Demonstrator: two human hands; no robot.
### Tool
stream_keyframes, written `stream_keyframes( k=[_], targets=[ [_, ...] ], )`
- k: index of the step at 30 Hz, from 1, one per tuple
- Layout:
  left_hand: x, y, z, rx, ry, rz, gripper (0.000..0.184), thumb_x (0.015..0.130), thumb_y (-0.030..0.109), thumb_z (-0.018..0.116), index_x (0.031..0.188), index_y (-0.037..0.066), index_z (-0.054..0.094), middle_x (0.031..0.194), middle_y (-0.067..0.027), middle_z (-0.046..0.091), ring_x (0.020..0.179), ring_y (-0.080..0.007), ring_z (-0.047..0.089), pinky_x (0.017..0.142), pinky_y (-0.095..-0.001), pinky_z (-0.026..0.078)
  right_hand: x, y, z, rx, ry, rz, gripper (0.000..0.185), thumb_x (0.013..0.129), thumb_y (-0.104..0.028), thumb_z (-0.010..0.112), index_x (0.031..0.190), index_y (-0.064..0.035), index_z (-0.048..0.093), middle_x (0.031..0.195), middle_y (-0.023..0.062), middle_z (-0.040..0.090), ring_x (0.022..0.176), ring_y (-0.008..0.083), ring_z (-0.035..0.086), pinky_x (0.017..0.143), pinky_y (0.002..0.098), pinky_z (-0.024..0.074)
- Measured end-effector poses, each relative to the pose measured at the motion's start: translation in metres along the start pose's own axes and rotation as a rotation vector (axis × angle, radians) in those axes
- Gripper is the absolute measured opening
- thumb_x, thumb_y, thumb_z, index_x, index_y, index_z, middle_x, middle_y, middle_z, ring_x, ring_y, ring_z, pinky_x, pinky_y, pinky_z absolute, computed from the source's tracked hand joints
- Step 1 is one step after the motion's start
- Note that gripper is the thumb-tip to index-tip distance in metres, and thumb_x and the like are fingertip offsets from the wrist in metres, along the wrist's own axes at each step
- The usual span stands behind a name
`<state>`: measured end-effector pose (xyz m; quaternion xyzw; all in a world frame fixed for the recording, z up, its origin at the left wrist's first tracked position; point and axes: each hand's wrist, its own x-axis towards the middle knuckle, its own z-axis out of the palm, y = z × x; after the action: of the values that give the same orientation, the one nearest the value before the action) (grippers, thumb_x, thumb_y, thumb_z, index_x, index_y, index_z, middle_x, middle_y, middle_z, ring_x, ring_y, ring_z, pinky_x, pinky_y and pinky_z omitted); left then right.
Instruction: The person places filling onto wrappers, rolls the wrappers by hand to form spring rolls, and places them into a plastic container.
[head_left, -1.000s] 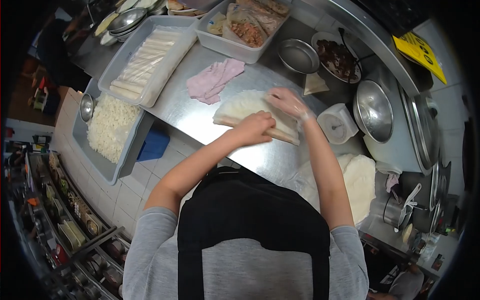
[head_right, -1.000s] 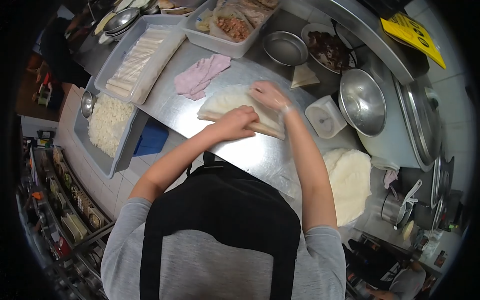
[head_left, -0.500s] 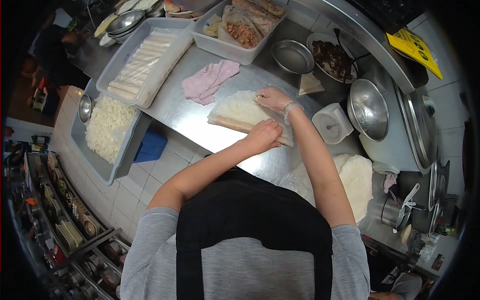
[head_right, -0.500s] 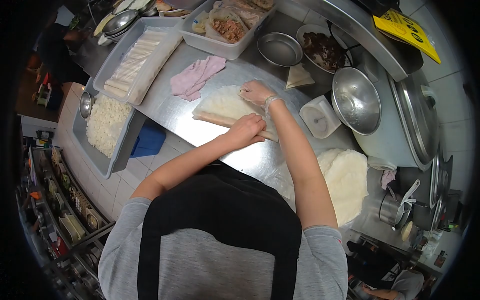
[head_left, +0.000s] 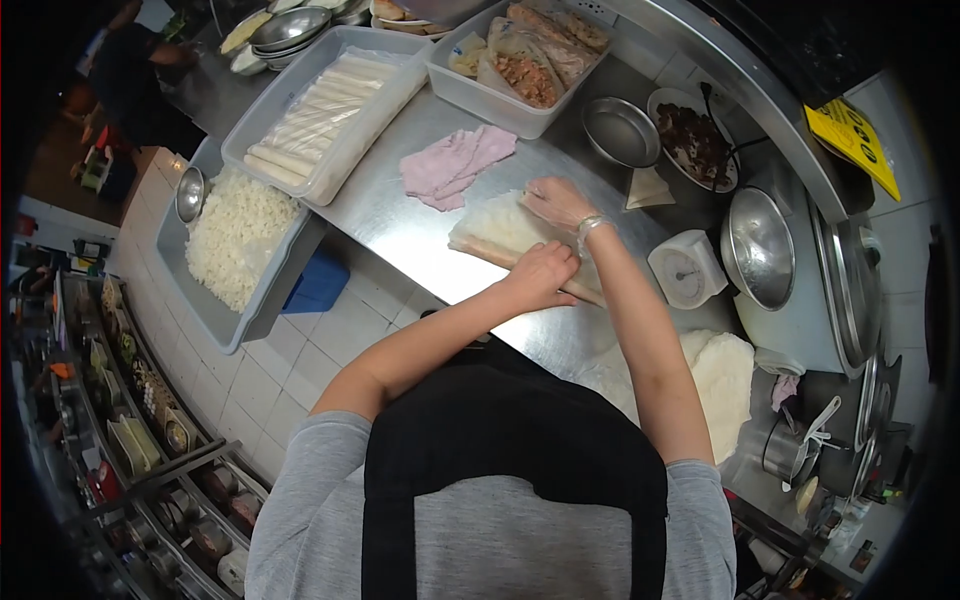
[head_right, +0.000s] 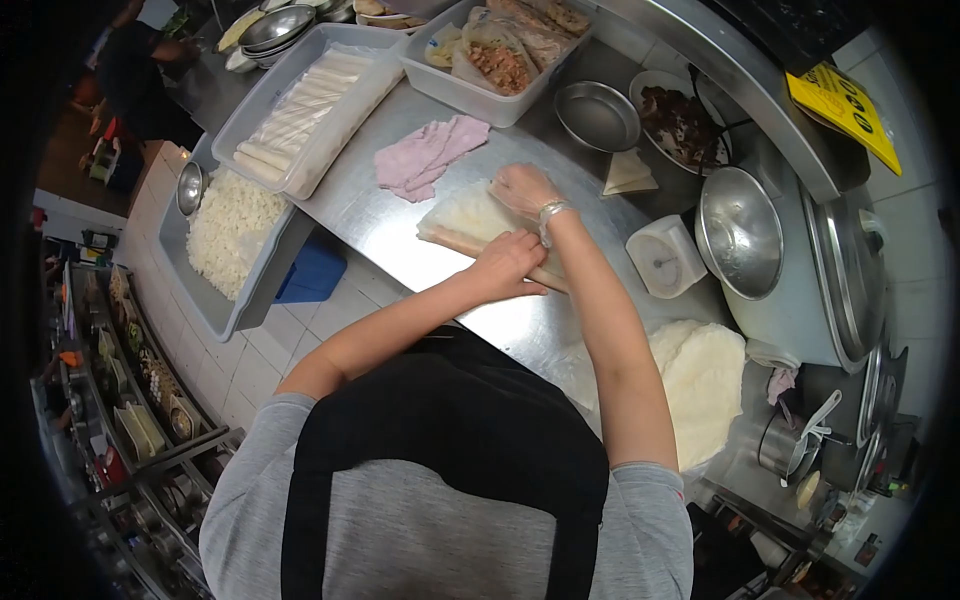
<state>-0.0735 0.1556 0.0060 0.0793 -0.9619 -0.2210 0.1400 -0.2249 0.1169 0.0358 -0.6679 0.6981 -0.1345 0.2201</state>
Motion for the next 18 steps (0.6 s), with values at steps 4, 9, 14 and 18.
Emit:
stream_keyframes(
  k=[4, 9, 14, 18],
  targets=[
    [-0.008, -0.004, 0.009, 0.002, 0.102, 0.078, 0.045, 0.069, 0.035, 0.077, 0.095, 0.005, 0.056, 0.093, -0.0107, 0.055, 0.093, -0.0285, 0.052, 0.079, -0.0394, 0.043, 0.008, -0.006, 0.016, 0.043, 0.012, 0.024, 0.029, 0.081, -0.027, 0.056, 0.082, 0.0003, 0.064, 0.088, 0.0251, 0.063, 0.085, 0.0422, 0.060, 0.076, 0.0476, 0.0456],
    [-0.024, -0.023, -0.017, 0.020, 0.102, 0.069, 0.042, 0.070, 0.034, 0.076, 0.094, 0.006, 0.056, 0.091, -0.0101, 0.054, 0.092, -0.0285, 0.052, 0.077, -0.0389, 0.042, 0.011, 0.009, 0.020, 0.105, -0.008, -0.030, 0.031, 0.083, -0.028, 0.059, 0.080, 0.0019, 0.060, 0.073, 0.0190, 0.059, 0.066, 0.0304, 0.053, 0.064, 0.0406, 0.0424],
    [-0.032, -0.031, -0.019, 0.041, 0.049, 0.022, 0.042, 0.071, 0.037, 0.075, 0.092, 0.006, 0.056, 0.093, -0.0089, 0.054, 0.093, -0.0269, 0.052, 0.079, -0.0386, 0.042, 0.017, 0.007, 0.018, 0.135, -0.071, 0.062, 0.030, 0.082, -0.029, 0.057, 0.080, 0.0008, 0.062, 0.077, 0.0201, 0.061, 0.072, 0.0344, 0.056, 0.068, 0.0434, 0.0440],
    [-0.045, -0.053, -0.054, 0.041, 0.026, 0.023, 0.041, 0.070, 0.035, 0.076, 0.091, 0.007, 0.055, 0.093, -0.0081, 0.054, 0.093, -0.0269, 0.052, 0.078, -0.0387, 0.043, 0.014, -0.009, 0.008, 0.036, -0.109, 0.133, 0.030, 0.080, -0.029, 0.056, 0.081, -0.0001, 0.064, 0.086, 0.0234, 0.064, 0.082, 0.0406, 0.061, 0.075, 0.0474, 0.0462]
  ],
)
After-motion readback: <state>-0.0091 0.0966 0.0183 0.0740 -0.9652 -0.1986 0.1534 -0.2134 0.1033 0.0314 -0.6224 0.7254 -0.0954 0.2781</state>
